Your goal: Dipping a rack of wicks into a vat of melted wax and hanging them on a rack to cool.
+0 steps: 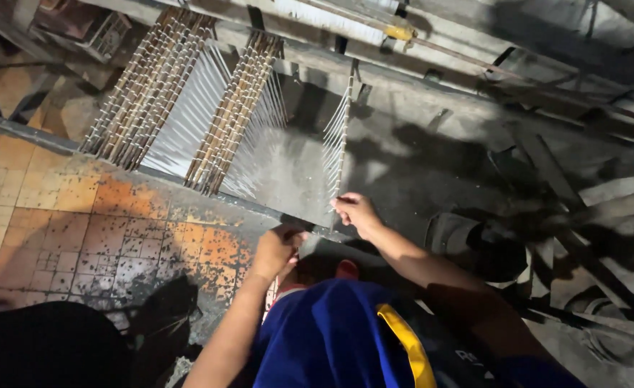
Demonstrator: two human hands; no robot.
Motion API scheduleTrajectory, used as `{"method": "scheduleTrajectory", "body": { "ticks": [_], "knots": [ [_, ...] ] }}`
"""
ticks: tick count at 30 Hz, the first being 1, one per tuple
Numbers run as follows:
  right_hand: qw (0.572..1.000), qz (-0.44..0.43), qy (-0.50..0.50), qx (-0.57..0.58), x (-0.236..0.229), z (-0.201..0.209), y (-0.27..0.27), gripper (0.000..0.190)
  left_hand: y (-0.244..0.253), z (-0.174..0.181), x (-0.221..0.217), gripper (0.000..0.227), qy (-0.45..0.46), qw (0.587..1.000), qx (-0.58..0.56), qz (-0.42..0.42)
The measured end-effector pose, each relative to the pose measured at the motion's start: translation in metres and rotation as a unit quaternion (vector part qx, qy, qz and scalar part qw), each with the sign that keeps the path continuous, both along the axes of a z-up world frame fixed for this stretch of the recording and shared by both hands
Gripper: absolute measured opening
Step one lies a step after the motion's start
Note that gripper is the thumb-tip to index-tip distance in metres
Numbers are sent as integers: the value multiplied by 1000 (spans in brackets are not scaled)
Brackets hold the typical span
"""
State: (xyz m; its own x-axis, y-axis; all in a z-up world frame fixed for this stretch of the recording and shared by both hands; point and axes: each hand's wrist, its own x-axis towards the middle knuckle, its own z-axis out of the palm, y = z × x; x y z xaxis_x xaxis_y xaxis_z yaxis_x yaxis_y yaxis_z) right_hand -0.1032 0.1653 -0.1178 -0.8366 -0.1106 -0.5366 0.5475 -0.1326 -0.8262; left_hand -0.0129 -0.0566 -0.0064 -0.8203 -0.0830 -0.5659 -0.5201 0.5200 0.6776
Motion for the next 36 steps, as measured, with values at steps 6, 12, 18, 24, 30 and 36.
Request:
{"method": "scheduleTrajectory", "body": {
  "ticks": [6, 12, 18, 24, 30, 36],
  "knots": [
    [1000, -11, -3, 22, -6, 5, 1, 25, -47, -40, 28, 30, 18, 998, 15, 64],
    [999, -38, 2, 26, -2, 11, 3, 27, -37, 6, 43, 29, 6, 998, 4, 68],
    [999, -44, 0, 21, 0, -9, 9, 28, -36, -11, 52, 30, -6, 996, 24, 85],
    [998, -50, 5, 25, 4, -10, 10, 30, -28, 4, 50, 32, -7, 995, 36, 91],
    [999, -46, 2, 22, 6, -6, 11, 31, -26, -17, 54, 29, 0, 994, 41, 97],
    [998, -53, -2, 25, 7, -10, 10, 32, -17, -39, 47, 29, 29, 997, 36, 63]
  ]
}}
